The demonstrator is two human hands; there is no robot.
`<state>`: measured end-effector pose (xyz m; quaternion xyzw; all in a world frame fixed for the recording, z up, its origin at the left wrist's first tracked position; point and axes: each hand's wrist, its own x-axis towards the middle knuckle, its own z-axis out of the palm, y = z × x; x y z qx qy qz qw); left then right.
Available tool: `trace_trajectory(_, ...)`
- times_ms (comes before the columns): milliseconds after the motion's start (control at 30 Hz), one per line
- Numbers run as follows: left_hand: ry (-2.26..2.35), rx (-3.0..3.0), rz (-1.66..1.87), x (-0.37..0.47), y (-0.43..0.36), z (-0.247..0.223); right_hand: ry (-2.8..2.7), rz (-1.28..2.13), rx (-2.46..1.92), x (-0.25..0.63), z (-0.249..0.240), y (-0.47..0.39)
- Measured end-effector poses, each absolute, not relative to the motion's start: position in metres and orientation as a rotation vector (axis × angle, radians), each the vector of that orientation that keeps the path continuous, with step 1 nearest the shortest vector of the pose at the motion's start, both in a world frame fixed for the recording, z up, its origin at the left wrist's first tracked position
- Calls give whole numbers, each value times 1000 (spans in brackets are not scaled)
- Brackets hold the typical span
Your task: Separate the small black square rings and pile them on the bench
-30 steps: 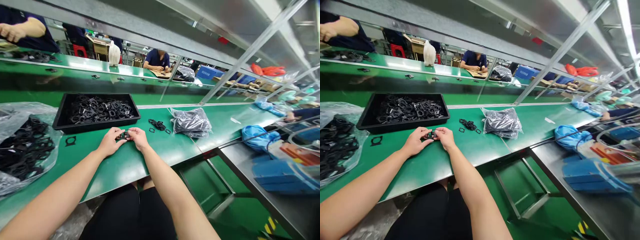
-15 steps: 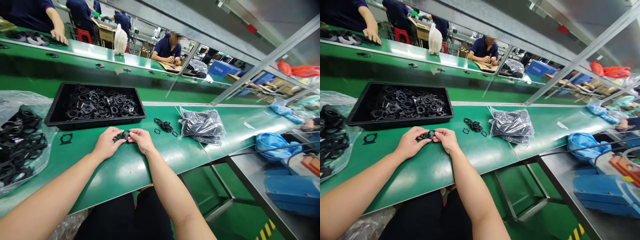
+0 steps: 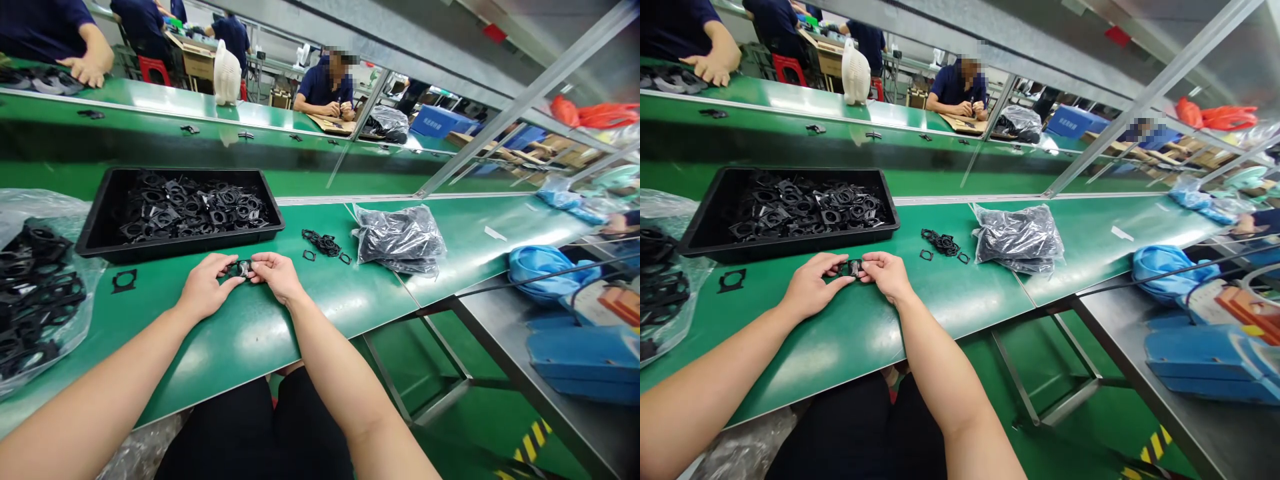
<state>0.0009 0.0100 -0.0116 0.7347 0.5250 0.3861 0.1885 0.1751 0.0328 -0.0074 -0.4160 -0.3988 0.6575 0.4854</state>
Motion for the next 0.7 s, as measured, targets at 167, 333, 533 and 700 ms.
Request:
trace_trajectory(167, 1450, 2144, 1230, 1, 5, -7, -914, 1569, -1011, 175, -5, 32)
trace_trajectory(333, 1378, 2200, 1313, 3, 2, -1, -1022, 1609, -960, 177, -1, 27)
trace_trajectory(533, 1359, 2180, 1248, 5, 1, 1, -1056, 1618, -935, 175, 2, 22)
trace_trajectory(700, 1364, 2158, 1188, 4, 0, 2, -1065, 1655, -892, 175, 1, 22)
